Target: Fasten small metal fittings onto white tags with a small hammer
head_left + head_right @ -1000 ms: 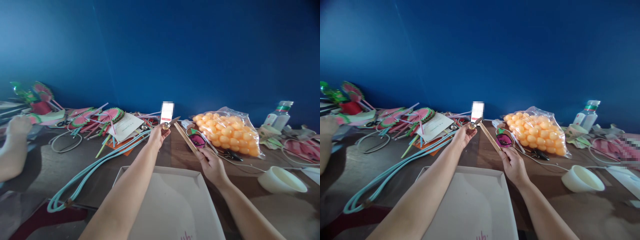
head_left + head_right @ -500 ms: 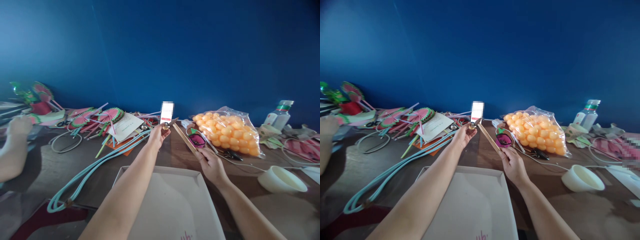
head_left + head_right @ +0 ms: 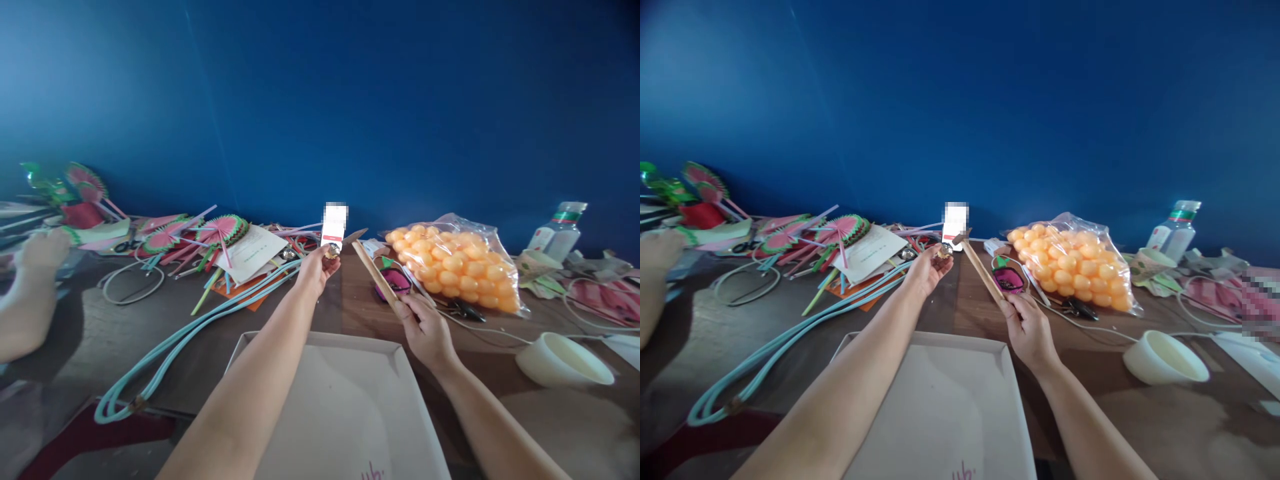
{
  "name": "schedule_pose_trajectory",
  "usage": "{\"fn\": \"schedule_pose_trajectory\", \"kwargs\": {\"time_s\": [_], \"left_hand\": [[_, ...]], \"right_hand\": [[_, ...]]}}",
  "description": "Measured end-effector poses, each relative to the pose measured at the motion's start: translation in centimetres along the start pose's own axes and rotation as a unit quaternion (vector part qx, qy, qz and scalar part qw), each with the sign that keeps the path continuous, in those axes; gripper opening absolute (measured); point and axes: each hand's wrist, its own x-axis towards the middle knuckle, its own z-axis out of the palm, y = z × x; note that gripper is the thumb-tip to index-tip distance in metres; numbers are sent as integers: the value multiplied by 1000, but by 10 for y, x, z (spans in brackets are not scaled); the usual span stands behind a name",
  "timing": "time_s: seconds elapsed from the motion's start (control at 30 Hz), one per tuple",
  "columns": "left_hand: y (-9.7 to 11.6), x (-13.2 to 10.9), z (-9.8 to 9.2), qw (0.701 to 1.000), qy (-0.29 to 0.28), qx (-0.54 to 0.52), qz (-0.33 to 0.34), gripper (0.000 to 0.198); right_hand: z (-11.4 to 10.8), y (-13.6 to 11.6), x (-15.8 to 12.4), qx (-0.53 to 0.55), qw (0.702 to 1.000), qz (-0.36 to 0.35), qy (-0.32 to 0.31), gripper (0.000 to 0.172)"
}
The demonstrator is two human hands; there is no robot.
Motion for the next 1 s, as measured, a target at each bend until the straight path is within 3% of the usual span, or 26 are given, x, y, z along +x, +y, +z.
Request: {"fn": "schedule_pose_trajectory", "kwargs": {"time_s": [0.2,0.37,1.0], "left_hand": [[0,0,0,1000,-3,2,2,12],[0,1,0,1000,-7,1,6,11],[-2,2,-2,999,-36,-7,38,9]], "right_hand": [[0,0,-1,4,1000,-8,-29,21],[0,0,0,8,1000,2,-3,22],[0,-1,0,15,1000,1,-27,22]]}}
